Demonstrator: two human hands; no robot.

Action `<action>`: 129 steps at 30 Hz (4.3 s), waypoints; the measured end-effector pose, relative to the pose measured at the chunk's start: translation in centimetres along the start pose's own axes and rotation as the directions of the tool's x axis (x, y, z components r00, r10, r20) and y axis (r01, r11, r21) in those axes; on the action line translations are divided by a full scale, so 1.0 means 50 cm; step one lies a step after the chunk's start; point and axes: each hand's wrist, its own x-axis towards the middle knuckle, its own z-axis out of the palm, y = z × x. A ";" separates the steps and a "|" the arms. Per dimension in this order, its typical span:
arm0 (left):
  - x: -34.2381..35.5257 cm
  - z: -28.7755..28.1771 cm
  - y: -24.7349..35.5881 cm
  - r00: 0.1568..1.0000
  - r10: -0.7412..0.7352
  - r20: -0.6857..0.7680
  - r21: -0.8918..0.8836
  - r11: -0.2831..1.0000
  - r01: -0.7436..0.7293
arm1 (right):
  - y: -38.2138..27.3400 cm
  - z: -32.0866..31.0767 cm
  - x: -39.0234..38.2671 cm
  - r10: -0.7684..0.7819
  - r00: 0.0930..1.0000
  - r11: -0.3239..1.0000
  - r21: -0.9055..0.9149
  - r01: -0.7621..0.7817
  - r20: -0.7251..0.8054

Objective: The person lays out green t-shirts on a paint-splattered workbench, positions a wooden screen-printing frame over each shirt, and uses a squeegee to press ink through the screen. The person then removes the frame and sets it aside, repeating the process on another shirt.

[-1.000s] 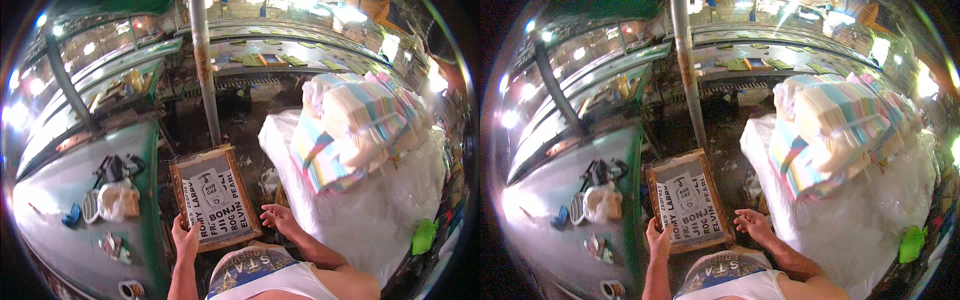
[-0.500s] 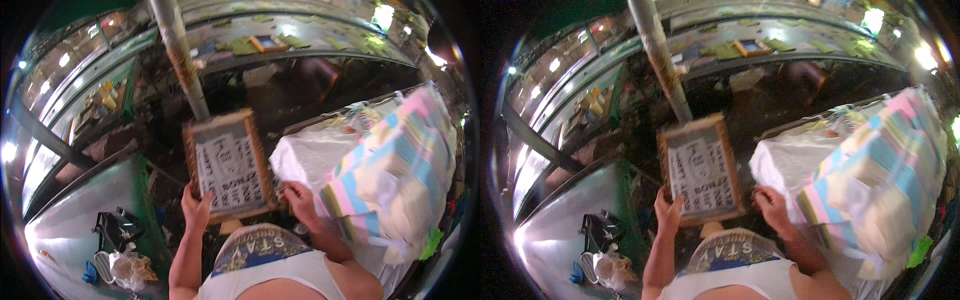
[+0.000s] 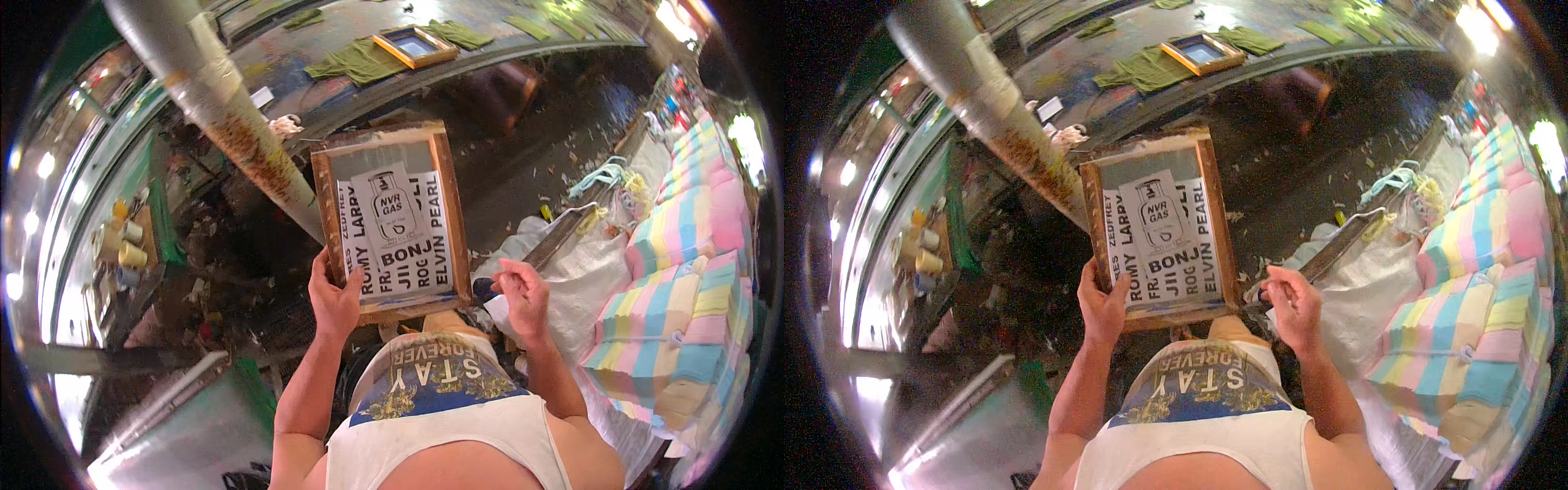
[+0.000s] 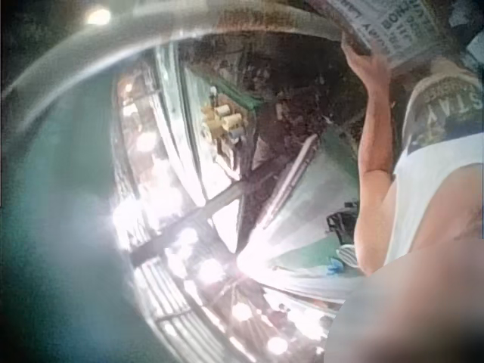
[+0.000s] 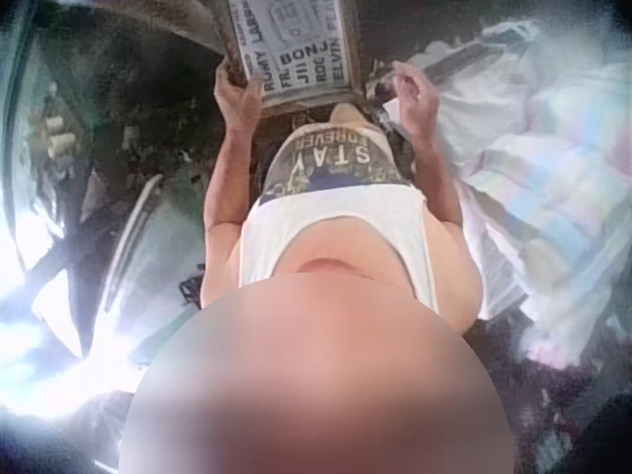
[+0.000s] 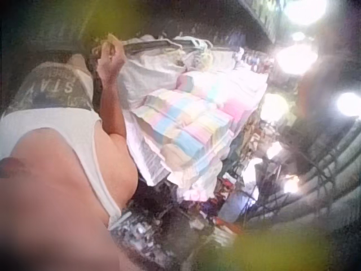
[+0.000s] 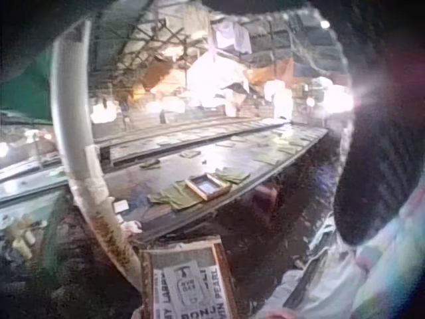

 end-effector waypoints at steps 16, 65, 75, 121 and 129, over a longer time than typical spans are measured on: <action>0.553 0.159 0.004 0.998 0.056 -0.026 0.102 0.993 -0.053 | 0.054 -0.152 0.459 -0.120 0.909 0.956 -0.294 -0.003 -0.400; 1.222 0.477 -0.036 0.711 -0.157 -0.686 0.007 0.975 0.223 | 0.119 0.169 1.573 0.228 0.545 0.336 0.460 -0.822 0.807; 1.183 0.552 -0.004 0.599 -0.198 -0.776 -0.056 0.967 0.247 | 0.148 0.120 1.638 0.286 0.478 0.398 0.352 -0.848 0.830; 1.164 0.503 -0.004 0.621 -0.183 -0.762 -0.027 0.967 0.252 | 0.117 0.142 1.582 0.232 0.603 0.517 0.428 -0.741 0.763; 1.162 0.501 -0.002 0.631 -0.175 -0.756 -0.019 0.969 0.245 | 0.117 0.139 1.572 0.213 0.622 0.524 0.449 -0.724 0.754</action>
